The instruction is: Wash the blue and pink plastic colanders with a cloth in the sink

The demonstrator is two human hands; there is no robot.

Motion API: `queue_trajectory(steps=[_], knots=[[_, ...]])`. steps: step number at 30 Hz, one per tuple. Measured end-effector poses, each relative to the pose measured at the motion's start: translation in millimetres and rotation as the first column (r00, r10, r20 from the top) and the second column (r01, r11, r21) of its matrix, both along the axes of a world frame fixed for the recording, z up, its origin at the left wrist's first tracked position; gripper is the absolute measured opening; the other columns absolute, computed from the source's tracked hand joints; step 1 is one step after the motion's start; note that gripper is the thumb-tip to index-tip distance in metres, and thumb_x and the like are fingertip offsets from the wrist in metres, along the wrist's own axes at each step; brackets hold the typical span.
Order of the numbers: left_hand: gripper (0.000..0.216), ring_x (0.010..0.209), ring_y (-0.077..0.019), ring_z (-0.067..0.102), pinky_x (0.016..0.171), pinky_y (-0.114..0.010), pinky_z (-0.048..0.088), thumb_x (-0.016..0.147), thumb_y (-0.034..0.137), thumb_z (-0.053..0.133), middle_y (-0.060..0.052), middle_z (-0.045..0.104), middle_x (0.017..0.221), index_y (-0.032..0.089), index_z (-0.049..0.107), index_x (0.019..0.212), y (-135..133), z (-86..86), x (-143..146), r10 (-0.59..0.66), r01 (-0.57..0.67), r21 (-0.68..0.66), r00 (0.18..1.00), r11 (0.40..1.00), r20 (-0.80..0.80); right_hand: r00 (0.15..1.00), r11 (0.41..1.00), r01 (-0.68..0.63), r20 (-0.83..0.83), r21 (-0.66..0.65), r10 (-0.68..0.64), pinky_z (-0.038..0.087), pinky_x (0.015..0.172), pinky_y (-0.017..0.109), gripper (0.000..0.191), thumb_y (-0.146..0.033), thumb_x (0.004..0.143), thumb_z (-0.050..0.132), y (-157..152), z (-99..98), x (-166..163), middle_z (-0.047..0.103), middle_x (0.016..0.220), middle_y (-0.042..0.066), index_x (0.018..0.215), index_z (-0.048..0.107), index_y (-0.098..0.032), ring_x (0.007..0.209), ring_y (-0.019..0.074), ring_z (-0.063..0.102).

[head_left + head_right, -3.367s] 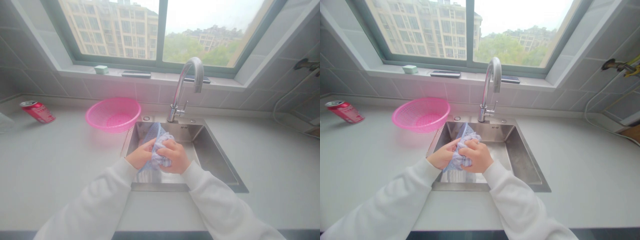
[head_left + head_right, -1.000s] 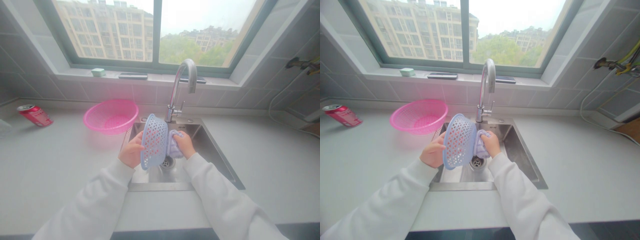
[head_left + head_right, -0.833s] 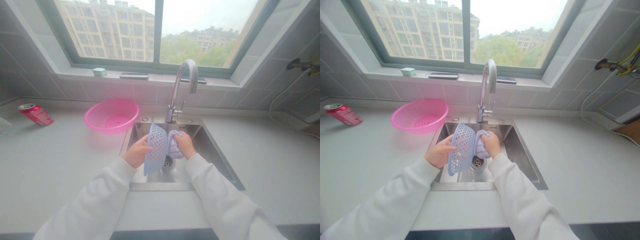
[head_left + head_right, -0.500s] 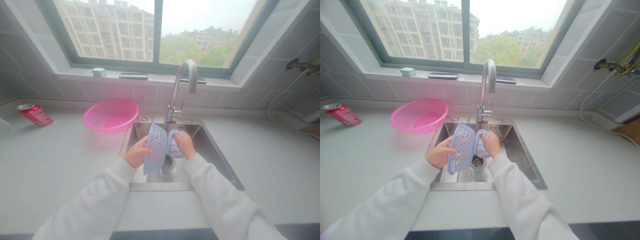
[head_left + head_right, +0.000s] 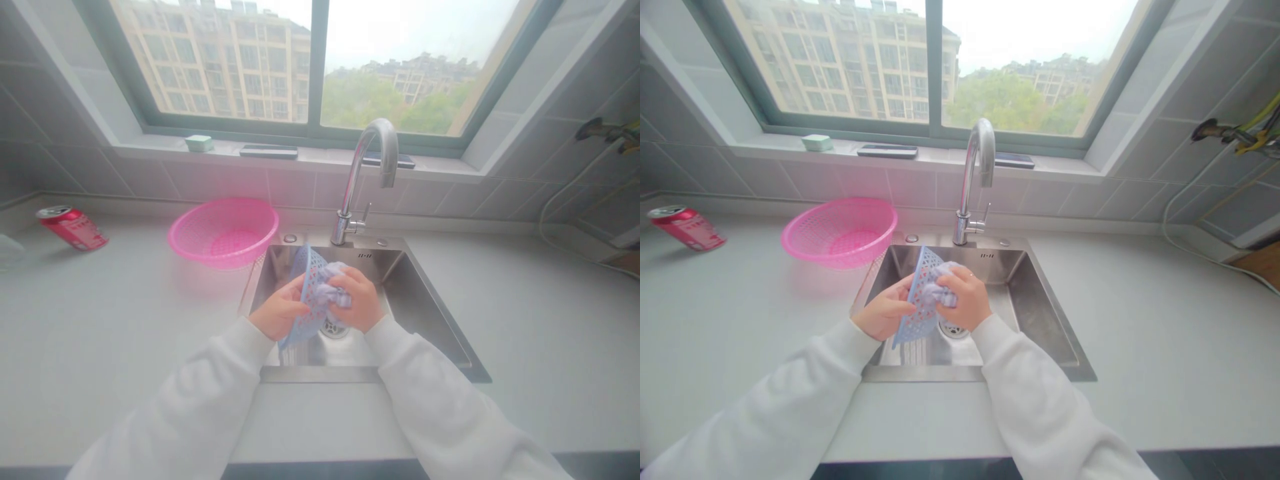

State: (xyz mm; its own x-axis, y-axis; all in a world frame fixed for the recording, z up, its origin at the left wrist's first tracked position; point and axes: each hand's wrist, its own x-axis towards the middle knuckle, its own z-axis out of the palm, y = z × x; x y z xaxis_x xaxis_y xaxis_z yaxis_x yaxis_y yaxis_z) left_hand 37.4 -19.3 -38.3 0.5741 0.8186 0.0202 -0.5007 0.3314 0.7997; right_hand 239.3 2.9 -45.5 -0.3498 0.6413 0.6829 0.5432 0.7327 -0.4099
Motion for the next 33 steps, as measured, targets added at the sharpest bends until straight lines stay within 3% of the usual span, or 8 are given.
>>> queue_trajectory(steps=[2, 5, 9, 13, 16, 21, 26, 33], knots=[[0.071, 0.093, -0.0209, 0.071, 0.08, -0.031, 0.055, 0.066, 0.006, 0.079, -0.007, 0.074, 0.112, 0.024, 0.064, 0.133, -1, -2.2, 1, -0.03, 0.031, 0.009, 0.998, 0.999, -0.058, 0.981, 0.969, -0.135, 0.162, 0.207, 0.102, 0.05, 0.07, 0.033, 0.015, -0.032, 0.072, 0.071, -8, 0.6, -8, 0.065, 0.085, 0.003, 0.086, 0.069, -0.026, 0.081, 0.0212, 0.062], [0.076, 0.101, -0.023, 0.069, 0.082, -0.031, 0.054, 0.065, 0.006, 0.078, -0.008, 0.071, 0.122, 0.026, 0.062, 0.137, 1, -5.1, 1, -0.079, 0.084, 0.047, 0.993, 0.995, -0.092, 0.967, 0.929, -0.174, 0.236, 0.327, 0.098, 0.048, 0.065, 0.031, 0.013, -0.033, 0.075, 0.07, -11, -0.2, -13, 0.064, 0.082, 0.003, 0.086, 0.069, -0.026, 0.077, 0.0204, 0.06], [0.079, 0.108, -0.023, 0.066, 0.088, -0.03, 0.048, 0.062, 0.001, 0.071, -0.008, 0.071, 0.124, 0.025, 0.062, 0.138, 1, -4.9, 0, -0.119, 0.134, 0.119, 0.985, 0.984, -0.124, 0.991, 0.973, 0.058, 0.101, 0.222, -0.082, 0.054, 0.076, 0.034, 0.022, -0.031, 0.075, 0.069, 1, -2.4, -2, 0.068, 0.103, 0.007, 0.096, 0.07, -0.026, 0.092, 0.0239, 0.066], [0.076, 0.109, -0.0247, 0.065, 0.091, -0.034, 0.047, 0.066, 0.003, 0.069, -0.01, 0.07, 0.126, 0.024, 0.063, 0.138, 0, -4.2, 2, -0.181, 0.205, 0.125, 0.968, 0.971, -0.174, 0.98, 0.98, 0.199, 0.021, 0.026, -0.199, 0.056, 0.081, 0.036, 0.023, -0.027, 0.076, 0.067, 10, -3.8, 10, 0.068, 0.104, 0.007, 0.099, 0.069, -0.026, 0.095, 0.0236, 0.067], [0.079, 0.104, -0.0225, 0.066, 0.089, -0.031, 0.048, 0.062, 0.002, 0.071, -0.008, 0.072, 0.121, 0.025, 0.063, 0.137, 1, -6.3, 2, -0.132, 0.148, 0.124, 0.983, 0.981, -0.125, 0.985, 0.982, 0.159, 0.046, 0.098, -0.165, 0.056, 0.083, 0.036, 0.025, -0.03, 0.073, 0.069, 8, -5.0, 7, 0.068, 0.107, 0.008, 0.098, 0.07, -0.026, 0.097, 0.0245, 0.066], [0.074, 0.092, -0.019, 0.069, 0.077, -0.026, 0.052, 0.063, 0.004, 0.077, -0.007, 0.074, 0.115, 0.025, 0.065, 0.133, 3, -3.3, 1, 0.001, 0.005, 0.095, 0.998, 0.995, -0.062, 0.989, 0.972, -0.069, 0.144, 0.225, 0.037, 0.052, 0.073, 0.032, 0.021, -0.034, 0.072, 0.072, -4, -5.0, -11, 0.067, 0.093, 0.004, 0.092, 0.07, -0.027, 0.084, 0.0205, 0.063], [0.075, 0.101, -0.0235, 0.07, 0.078, -0.028, 0.055, 0.063, 0.004, 0.077, -0.008, 0.072, 0.123, 0.026, 0.064, 0.134, 1, 3.1, -1, -0.005, 0.007, 0.086, 1.0, 0.996, -0.028, 0.974, 0.95, -0.195, 0.161, 0.244, 0.158, 0.05, 0.069, 0.031, 0.019, -0.032, 0.072, 0.07, -7, -4.0, -13, 0.064, 0.087, 0.003, 0.089, 0.069, -0.026, 0.076, 0.0183, 0.06], [0.077, 0.105, -0.0216, 0.066, 0.087, -0.028, 0.049, 0.06, 0.0, 0.066, -0.005, 0.073, 0.117, 0.025, 0.066, 0.133, 2, -0.2, -2, -0.085, 0.116, 0.183, 0.982, 0.976, -0.167, 0.997, 0.974, 0.014, 0.072, 0.226, -0.031, 0.054, 0.078, 0.034, 0.025, -0.033, 0.074, 0.071, -1, -4.2, 5, 0.068, 0.105, 0.006, 0.098, 0.07, -0.027, 0.092, 0.0227, 0.066]])
